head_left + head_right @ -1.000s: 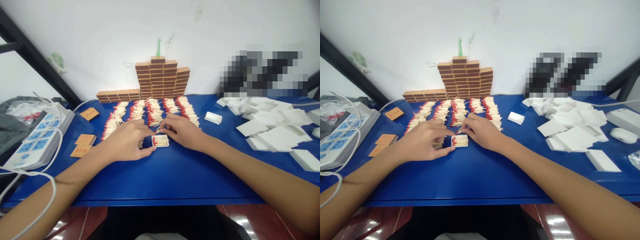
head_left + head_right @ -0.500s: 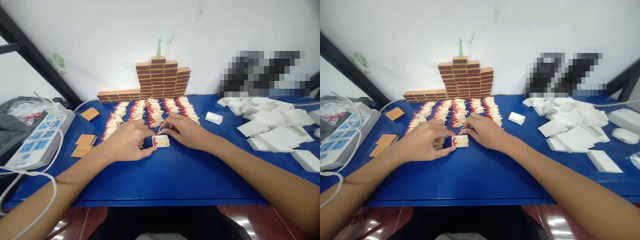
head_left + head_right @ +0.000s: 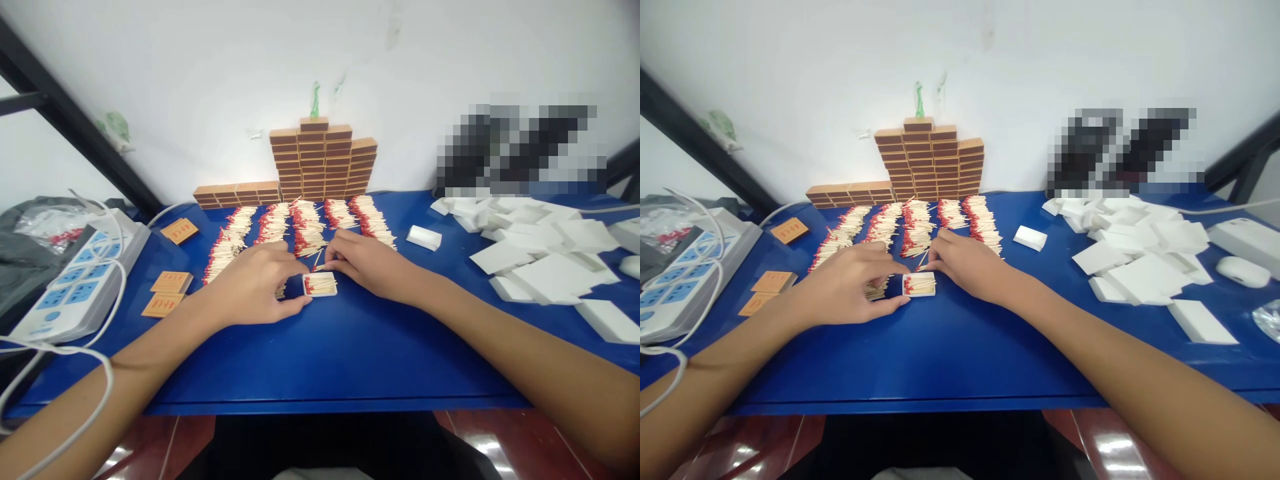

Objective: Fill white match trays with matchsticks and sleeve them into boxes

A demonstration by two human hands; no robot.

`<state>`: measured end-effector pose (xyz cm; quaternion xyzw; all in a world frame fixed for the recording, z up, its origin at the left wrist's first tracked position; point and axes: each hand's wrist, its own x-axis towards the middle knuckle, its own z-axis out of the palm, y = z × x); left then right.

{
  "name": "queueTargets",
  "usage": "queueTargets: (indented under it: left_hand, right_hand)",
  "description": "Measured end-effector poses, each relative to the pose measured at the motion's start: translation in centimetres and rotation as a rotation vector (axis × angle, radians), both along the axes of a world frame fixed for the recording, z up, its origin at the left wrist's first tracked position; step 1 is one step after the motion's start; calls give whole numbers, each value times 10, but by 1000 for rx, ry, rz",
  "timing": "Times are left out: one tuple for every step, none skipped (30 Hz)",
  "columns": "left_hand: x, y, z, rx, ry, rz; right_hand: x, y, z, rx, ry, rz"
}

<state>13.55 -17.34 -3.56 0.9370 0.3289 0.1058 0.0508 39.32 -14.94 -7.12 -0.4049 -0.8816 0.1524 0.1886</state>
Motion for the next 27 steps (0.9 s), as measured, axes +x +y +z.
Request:
queueTargets:
  left_hand:
    - [0,0,0,-1,1,5]
    - [0,1,0,-2,4,9]
    - [0,1,0,-1,8,14]
    - [0,2,-1,2,14,19]
    - [0,2,-1,7,20,23]
    - [1,3,-1,13,23,27]
    - [1,3,-1,18,26,29]
    - [1,4,-2,22,28,30]
    - [1,4,-2,24,28,30]
    - [0,4,-2,25,27,30]
    - [0,4,-2,26,26,32]
    - [0,5,-3,28,24,34]
    - [0,5,-3,30,23,35]
    - [0,5,-3,33,23,35]
    - [0,5,-4,37,22,33]
    - [0,5,-4,42,19,28]
    - [0,5,-4,48,16,22]
    - [0,5,-5,54,11,18]
    - [0,5,-5,58,5,14]
    - [1,5,-5,59,-1,11]
    - [1,5,-5,56,-6,8]
    - [1,5,-5,49,-11,8]
    - [1,5,-4,42,-13,9]
    - [1,5,-4,36,-15,9]
    - [1,5,-4,32,-15,12]
    - [1,4,-4,30,-14,16]
    - [1,4,-4,27,-12,18]
  right_hand:
    - [1,0,1,14,5,-4]
    - [3,0,2,31,9,-11]
    - [5,0,4,49,11,-19]
    - [7,-1,6,67,11,-24]
    - [8,-1,8,83,10,-29]
    - [10,-2,9,95,8,-34]
    - [11,-3,11,102,7,-37]
    - [12,-4,12,104,5,-37]
    - [12,-5,13,104,3,-35]
    - [12,-6,13,103,1,-35]
    - [12,-6,14,100,-3,-33]
    - [12,-7,14,98,-8,-31]
    - [12,-8,14,97,-14,-28]
    - [12,-8,14,97,-19,-27]
    - [12,-8,14,98,-22,-26]
    - [12,-8,14,100,-22,-27]
    - [12,-8,14,102,-22,-28]
    - [12,-8,14,104,-22,-30]
    - [13,-8,14,105,-24,-32]
    - [13,-9,14,105,-27,-32]
    - [13,-9,15,105,-30,-30]
    - [12,-10,15,104,-31,-27]
    - [12,-11,16,103,-32,-25]
    - [11,-12,16,104,-29,-23]
    - [10,-13,17,106,-27,-20]
    - [8,-15,17,109,-23,-16]
    - [7,-16,17,112,-21,-9]
